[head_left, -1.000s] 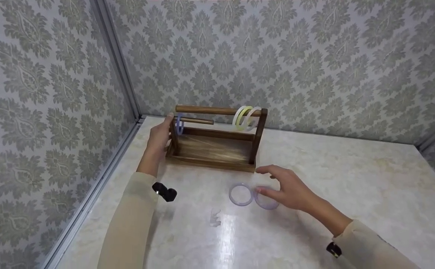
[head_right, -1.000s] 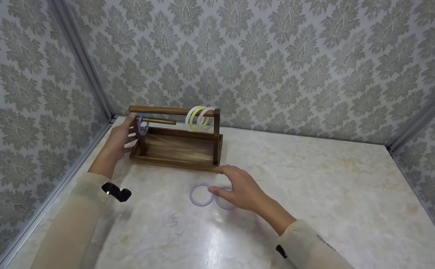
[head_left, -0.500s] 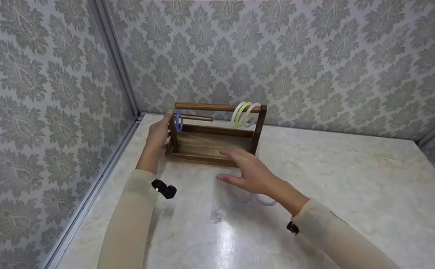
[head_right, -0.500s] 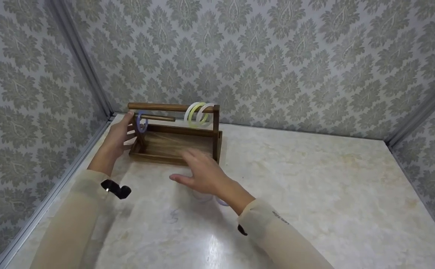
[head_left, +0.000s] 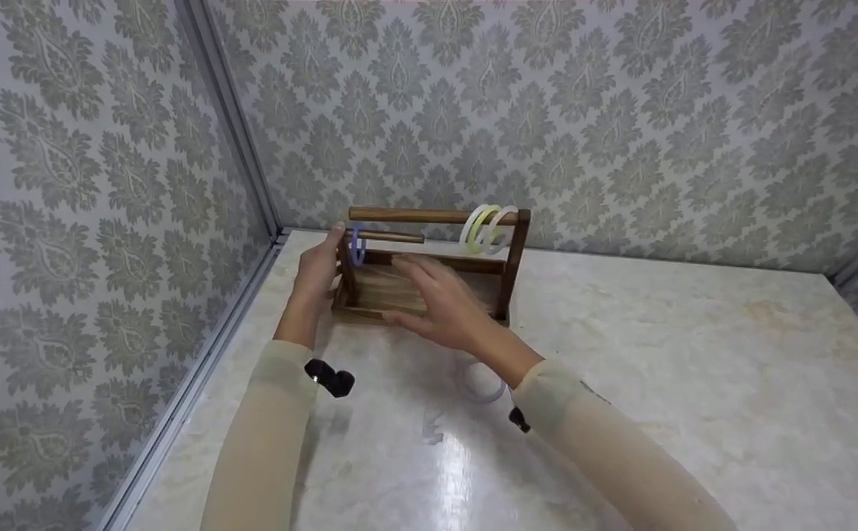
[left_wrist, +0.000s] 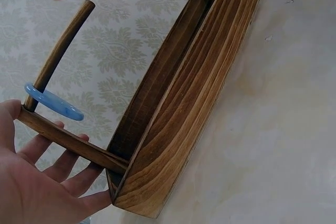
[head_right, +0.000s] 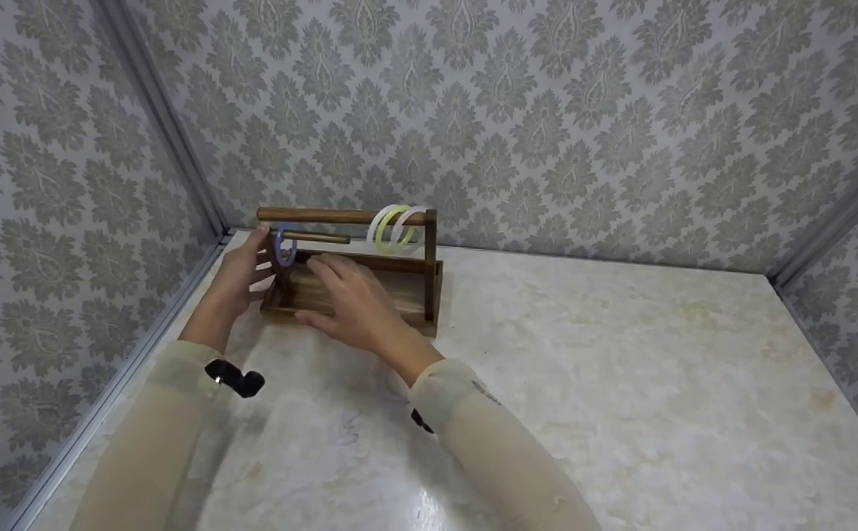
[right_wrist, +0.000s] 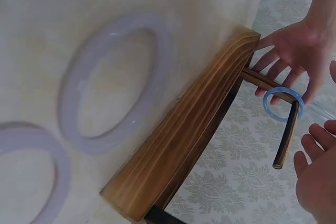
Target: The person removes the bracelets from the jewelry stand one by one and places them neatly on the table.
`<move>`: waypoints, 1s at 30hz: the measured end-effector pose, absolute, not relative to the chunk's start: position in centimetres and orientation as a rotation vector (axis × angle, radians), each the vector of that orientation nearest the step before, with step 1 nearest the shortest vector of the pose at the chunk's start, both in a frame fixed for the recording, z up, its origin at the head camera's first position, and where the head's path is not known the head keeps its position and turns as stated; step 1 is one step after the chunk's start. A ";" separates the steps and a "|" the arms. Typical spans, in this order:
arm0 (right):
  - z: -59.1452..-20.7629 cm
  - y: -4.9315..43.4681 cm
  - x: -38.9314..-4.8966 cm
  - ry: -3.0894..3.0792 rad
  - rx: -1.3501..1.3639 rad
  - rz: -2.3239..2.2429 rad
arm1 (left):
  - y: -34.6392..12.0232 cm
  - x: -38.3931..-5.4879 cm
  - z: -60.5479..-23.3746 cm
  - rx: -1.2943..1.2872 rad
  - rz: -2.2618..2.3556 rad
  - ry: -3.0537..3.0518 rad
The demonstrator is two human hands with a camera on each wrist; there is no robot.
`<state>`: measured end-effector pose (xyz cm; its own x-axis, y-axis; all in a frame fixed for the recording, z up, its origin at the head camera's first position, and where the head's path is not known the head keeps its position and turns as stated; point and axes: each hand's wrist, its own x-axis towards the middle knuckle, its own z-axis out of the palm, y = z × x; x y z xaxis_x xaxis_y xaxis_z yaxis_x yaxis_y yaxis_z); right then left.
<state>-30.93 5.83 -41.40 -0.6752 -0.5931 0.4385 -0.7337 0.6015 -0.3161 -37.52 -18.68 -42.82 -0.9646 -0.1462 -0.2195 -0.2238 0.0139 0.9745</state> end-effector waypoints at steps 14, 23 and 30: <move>-39.3 1.8 -35.5 -2.699 0.981 0.623 | -19.0 -37.6 -42.5 -0.386 2.117 2.185; -36.6 -0.6 -37.5 -2.893 0.900 0.520 | -19.4 -37.7 -42.0 -0.435 2.145 2.178; -36.4 -1.2 -37.9 -2.998 0.822 0.638 | -19.2 -37.7 -42.0 -0.439 2.092 2.168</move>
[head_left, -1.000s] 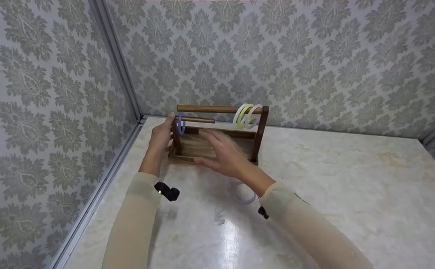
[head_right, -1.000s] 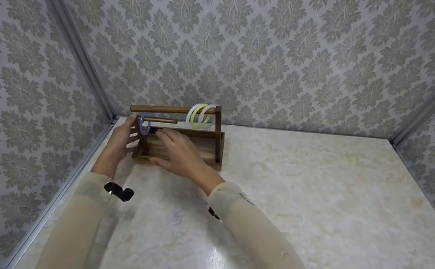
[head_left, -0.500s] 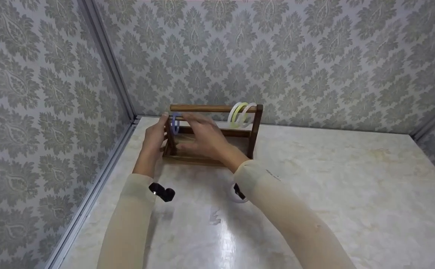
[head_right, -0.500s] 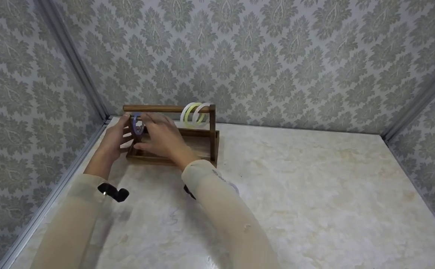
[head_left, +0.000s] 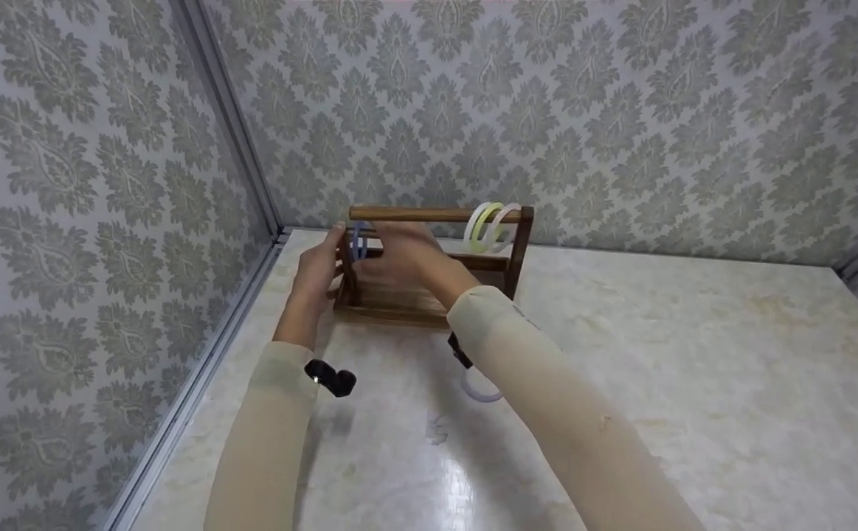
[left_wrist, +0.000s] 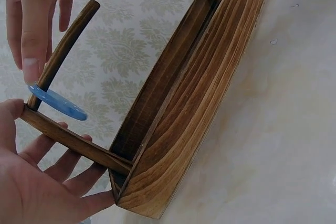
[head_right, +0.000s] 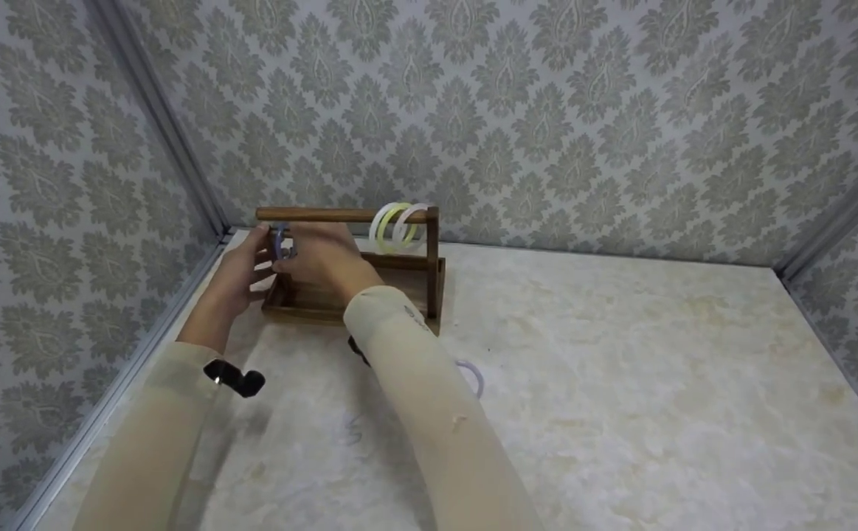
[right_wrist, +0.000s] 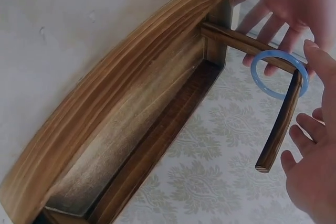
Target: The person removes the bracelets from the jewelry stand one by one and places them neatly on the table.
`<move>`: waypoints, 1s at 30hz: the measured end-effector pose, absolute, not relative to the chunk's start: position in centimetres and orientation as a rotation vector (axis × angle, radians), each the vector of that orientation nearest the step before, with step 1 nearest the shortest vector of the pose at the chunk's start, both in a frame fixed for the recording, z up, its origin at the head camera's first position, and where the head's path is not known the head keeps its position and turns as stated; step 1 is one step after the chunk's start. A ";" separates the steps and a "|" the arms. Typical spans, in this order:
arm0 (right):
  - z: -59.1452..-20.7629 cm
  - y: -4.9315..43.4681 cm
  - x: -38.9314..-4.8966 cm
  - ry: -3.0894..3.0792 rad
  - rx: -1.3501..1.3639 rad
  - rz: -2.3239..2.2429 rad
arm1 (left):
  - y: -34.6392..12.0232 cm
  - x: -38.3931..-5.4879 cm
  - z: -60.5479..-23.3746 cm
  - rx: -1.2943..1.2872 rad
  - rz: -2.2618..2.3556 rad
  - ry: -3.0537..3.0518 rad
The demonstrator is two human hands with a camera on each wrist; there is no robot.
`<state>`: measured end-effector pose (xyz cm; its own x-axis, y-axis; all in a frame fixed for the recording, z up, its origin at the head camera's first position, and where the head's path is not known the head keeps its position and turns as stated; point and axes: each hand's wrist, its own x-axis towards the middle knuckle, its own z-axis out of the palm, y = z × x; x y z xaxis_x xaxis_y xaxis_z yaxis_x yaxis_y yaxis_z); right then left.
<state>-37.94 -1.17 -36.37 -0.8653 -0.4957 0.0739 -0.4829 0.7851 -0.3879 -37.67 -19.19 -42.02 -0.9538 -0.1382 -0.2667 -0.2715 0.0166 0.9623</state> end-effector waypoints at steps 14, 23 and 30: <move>-37.3 -2.8 -38.9 2.962 -0.791 -0.511 | -19.2 -37.4 -42.3 -0.425 2.078 2.202; -37.4 -2.8 -39.4 3.008 -0.781 -0.538 | -18.8 -38.0 -42.3 -0.415 2.085 2.234; -38.0 -2.8 -39.4 3.041 -0.758 -0.518 | -18.7 -37.9 -42.7 -0.425 2.075 2.215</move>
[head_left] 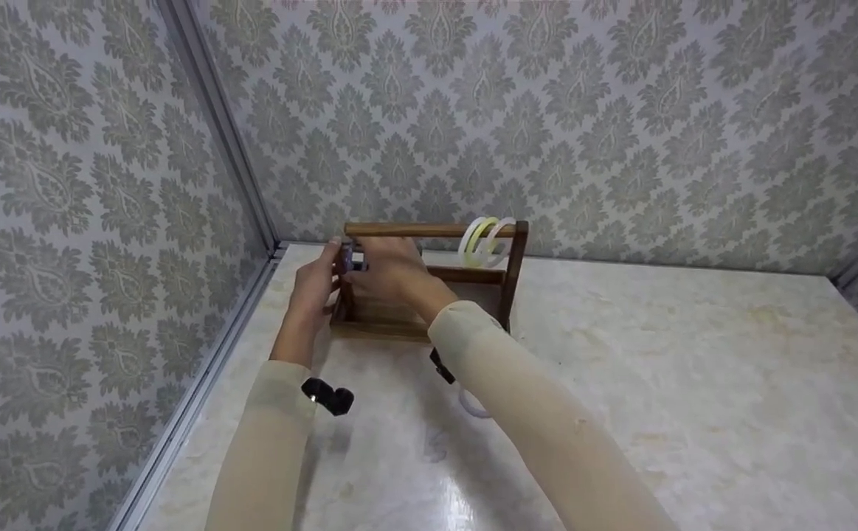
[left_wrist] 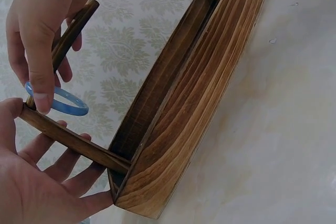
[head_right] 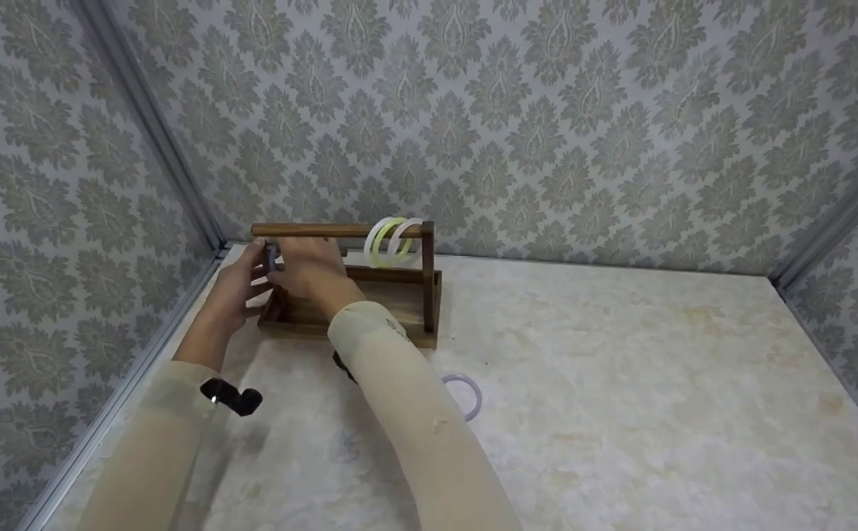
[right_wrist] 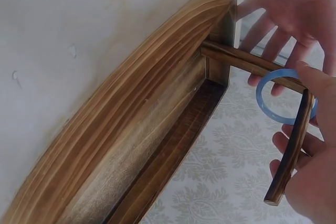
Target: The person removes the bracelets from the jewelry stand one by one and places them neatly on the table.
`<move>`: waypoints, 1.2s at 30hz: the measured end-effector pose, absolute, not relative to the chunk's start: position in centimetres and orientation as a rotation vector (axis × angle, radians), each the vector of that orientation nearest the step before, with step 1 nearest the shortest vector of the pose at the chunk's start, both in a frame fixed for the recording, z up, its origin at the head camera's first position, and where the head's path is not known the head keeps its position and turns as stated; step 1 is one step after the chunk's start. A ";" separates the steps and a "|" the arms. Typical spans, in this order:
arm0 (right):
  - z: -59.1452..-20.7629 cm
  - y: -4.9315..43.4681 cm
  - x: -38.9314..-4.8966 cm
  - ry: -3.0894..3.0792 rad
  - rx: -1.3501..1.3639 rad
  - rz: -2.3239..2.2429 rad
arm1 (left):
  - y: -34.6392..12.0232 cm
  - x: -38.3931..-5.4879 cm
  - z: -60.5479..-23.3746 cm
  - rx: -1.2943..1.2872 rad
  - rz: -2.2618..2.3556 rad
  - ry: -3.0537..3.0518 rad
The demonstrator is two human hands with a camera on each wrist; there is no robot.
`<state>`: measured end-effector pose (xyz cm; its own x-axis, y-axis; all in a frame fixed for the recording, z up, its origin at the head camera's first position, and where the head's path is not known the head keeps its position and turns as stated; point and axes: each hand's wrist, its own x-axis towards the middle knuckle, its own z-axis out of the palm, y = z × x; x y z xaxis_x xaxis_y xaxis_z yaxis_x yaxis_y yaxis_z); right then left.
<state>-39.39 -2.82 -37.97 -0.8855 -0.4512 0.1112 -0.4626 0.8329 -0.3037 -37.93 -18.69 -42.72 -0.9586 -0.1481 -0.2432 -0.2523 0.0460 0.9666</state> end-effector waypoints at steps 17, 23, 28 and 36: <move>-38.4 -2.7 -39.2 -2.980 0.711 0.438 | -18.5 -37.5 -42.7 -0.386 2.081 2.187; -37.7 -2.0 -38.5 -2.882 0.793 0.491 | -19.1 -37.3 -42.4 -0.387 2.109 2.197; -37.4 -0.8 -38.0 -2.814 0.826 0.572 | -19.1 -37.2 -42.2 -0.370 2.113 2.201; -38.1 1.7 -37.7 -2.809 0.762 0.551 | -18.8 -37.3 -42.5 -0.372 2.126 2.184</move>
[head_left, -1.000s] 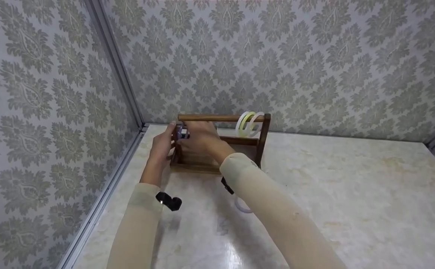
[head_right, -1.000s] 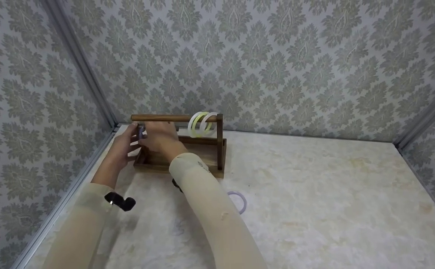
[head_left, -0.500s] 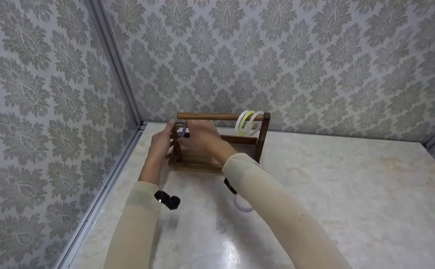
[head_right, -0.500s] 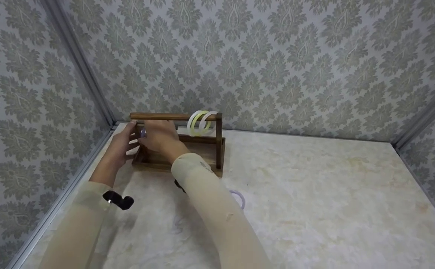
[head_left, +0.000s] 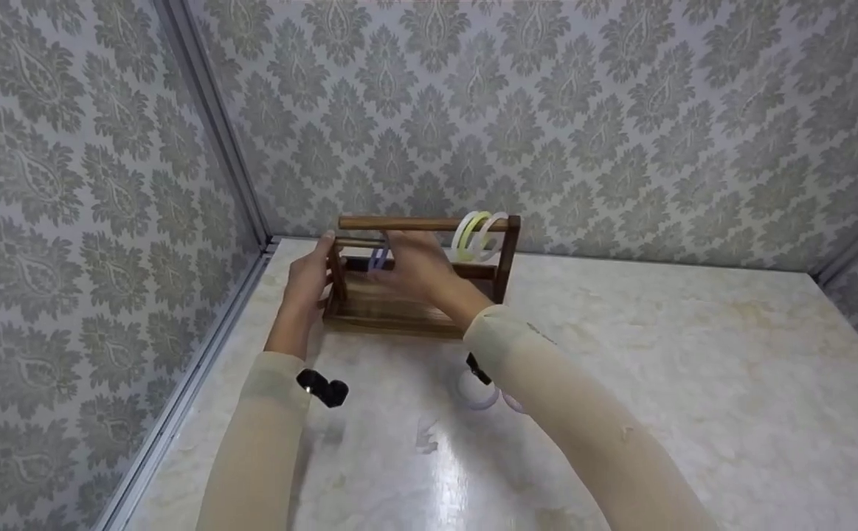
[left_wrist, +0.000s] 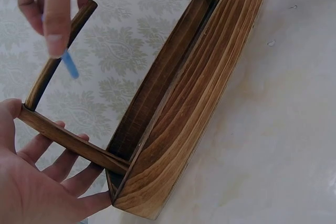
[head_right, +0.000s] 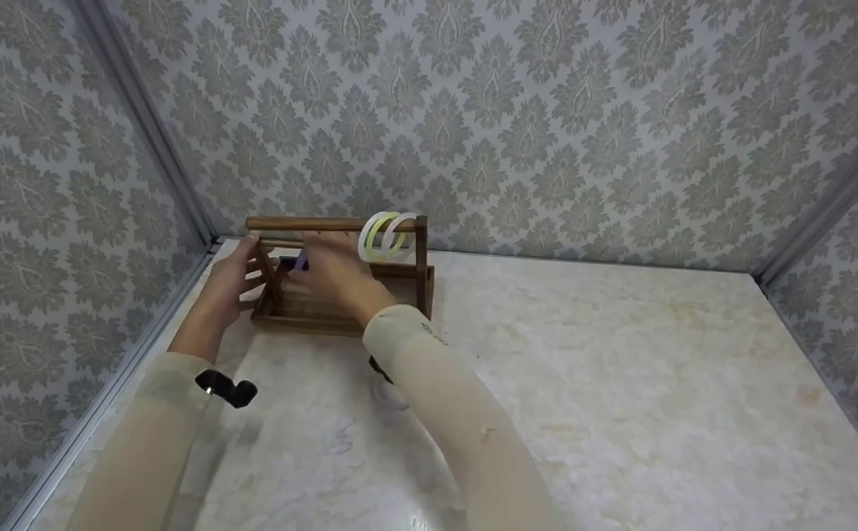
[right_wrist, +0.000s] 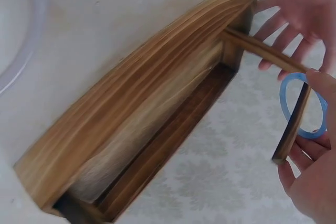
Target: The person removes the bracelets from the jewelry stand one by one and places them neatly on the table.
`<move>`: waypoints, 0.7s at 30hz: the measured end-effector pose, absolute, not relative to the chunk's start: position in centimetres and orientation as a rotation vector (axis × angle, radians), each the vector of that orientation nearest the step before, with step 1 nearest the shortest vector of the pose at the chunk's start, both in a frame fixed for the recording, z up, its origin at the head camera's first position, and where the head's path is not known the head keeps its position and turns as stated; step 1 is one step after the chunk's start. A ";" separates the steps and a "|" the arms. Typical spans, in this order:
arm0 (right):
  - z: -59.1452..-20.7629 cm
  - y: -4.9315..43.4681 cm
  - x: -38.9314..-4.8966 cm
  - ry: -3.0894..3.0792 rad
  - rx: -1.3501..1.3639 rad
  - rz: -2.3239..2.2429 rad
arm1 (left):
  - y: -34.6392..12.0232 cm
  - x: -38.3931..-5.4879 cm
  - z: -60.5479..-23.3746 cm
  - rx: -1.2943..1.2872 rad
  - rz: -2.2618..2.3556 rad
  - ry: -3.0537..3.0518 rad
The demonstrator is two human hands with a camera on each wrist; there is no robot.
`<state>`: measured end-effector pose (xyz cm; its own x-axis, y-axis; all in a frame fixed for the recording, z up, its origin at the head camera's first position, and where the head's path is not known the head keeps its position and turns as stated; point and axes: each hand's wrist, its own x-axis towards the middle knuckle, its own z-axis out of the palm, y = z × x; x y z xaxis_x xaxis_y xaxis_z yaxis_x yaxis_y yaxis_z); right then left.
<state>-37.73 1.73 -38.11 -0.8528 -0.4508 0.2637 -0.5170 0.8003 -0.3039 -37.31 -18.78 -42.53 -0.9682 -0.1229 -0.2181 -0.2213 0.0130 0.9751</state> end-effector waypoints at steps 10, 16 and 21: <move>-39.3 3.8 -37.7 -2.878 0.658 0.623 | -19.0 -37.3 -42.5 -0.367 2.096 2.197; -39.7 5.5 -37.4 -2.840 0.667 0.739 | -18.9 -37.4 -42.4 -0.400 2.073 2.193; -40.5 7.5 -37.2 -2.763 0.778 0.851 | -18.9 -37.6 -42.4 -0.384 2.082 2.191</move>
<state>-37.18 7.55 -40.50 -0.8549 -0.4353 0.2822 -0.5187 0.7050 -0.4837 -37.58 -18.87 -42.44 -0.9638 -0.1162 -0.2398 -0.2454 0.0364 0.9687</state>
